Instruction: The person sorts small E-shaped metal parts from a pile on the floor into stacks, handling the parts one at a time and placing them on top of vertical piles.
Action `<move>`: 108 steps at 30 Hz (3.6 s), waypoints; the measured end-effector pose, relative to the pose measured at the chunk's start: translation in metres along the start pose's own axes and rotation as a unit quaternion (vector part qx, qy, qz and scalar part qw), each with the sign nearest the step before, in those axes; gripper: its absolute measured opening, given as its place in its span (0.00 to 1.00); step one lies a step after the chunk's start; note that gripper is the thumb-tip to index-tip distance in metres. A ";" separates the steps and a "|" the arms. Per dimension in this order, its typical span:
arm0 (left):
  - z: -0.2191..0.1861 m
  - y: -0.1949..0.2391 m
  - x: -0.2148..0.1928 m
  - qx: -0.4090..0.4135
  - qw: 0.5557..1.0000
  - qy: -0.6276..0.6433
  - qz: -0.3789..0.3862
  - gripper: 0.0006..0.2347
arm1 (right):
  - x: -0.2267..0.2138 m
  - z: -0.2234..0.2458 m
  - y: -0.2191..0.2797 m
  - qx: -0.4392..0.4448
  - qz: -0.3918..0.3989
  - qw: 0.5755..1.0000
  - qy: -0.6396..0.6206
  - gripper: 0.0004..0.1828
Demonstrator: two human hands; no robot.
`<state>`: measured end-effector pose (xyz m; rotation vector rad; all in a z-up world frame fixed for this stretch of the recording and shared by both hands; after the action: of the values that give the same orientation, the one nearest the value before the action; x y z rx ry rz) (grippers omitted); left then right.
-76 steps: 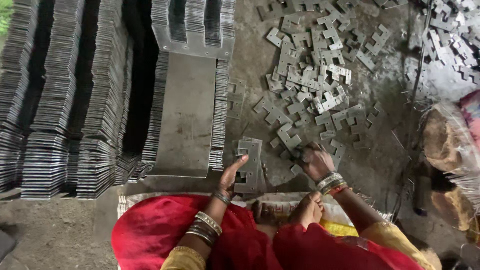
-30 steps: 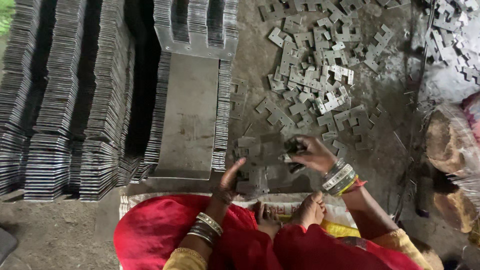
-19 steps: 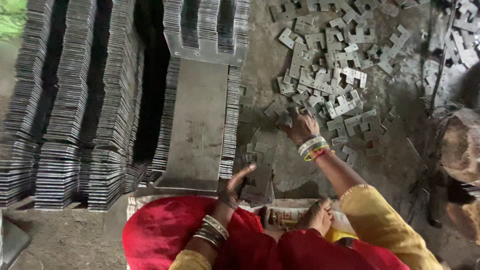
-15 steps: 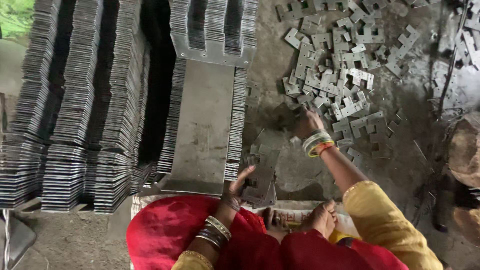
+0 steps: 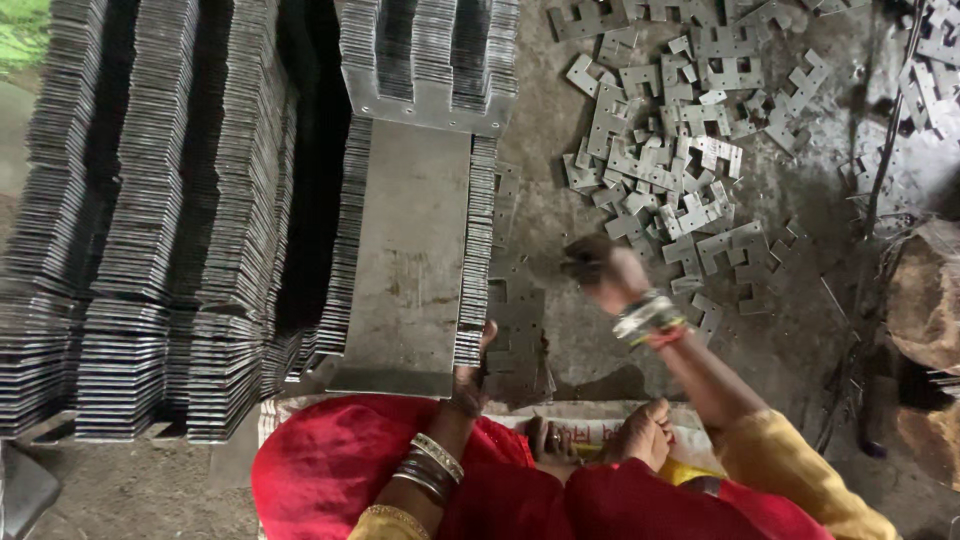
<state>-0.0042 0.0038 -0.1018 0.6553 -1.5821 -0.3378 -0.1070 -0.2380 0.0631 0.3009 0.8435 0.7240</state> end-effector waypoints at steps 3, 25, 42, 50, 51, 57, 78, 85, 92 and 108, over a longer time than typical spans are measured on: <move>-0.002 -0.017 -0.021 0.028 0.998 -0.046 -0.028 0.17 | 0.036 0.003 -0.016 -0.092 0.062 0.992 0.060 0.22; -0.009 -0.020 -0.039 0.014 0.994 -0.097 -0.050 0.20 | 0.044 0.079 -0.044 -0.326 -0.024 0.842 0.429 0.35; -0.005 0.007 0.018 -0.133 0.970 0.158 0.131 0.28 | -0.030 -0.100 0.067 0.225 -0.098 0.957 0.157 0.24; -0.018 0.047 0.055 -0.055 0.985 -0.125 0.106 0.22 | 0.009 -0.132 0.032 0.011 -0.167 0.935 0.312 0.21; -0.019 0.049 0.055 -0.045 0.984 -0.130 0.109 0.22 | 0.004 -0.129 0.031 0.035 -0.124 0.948 0.291 0.19; -0.013 0.054 0.055 -0.052 0.991 -0.089 0.088 0.20 | -0.021 -0.067 0.069 0.129 -0.014 0.991 -0.026 0.26; 0.046 -0.034 0.173 0.076 0.455 -0.811 0.359 0.40 | -0.019 -0.072 0.160 -0.194 -0.298 0.935 0.008 0.61; 0.102 -0.018 0.221 -0.071 0.085 -0.930 0.351 0.20 | -0.009 -0.109 0.150 -0.261 -0.179 0.946 0.075 0.47; 0.072 -0.019 0.234 -0.016 0.157 -0.920 0.358 0.39 | -0.002 -0.128 0.131 -0.157 -0.120 0.973 0.119 0.48; 0.087 -0.060 0.021 0.504 0.464 -0.707 0.173 0.24 | 0.011 -0.101 0.143 -0.201 -0.210 0.956 -0.031 0.56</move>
<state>-0.0766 -0.0702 -0.1311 0.9246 -3.5837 0.7508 -0.2452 -0.1303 0.0657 -0.2171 0.6526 0.4679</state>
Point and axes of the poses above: each hand's wrist, its own y-axis away from the middle knuckle, its own x-axis out of the palm, z = x × y, the point moved 1 cm from there along -y, towards the middle knuckle, and after that the axes turned 11 degrees about x, right-handed, at the moved point
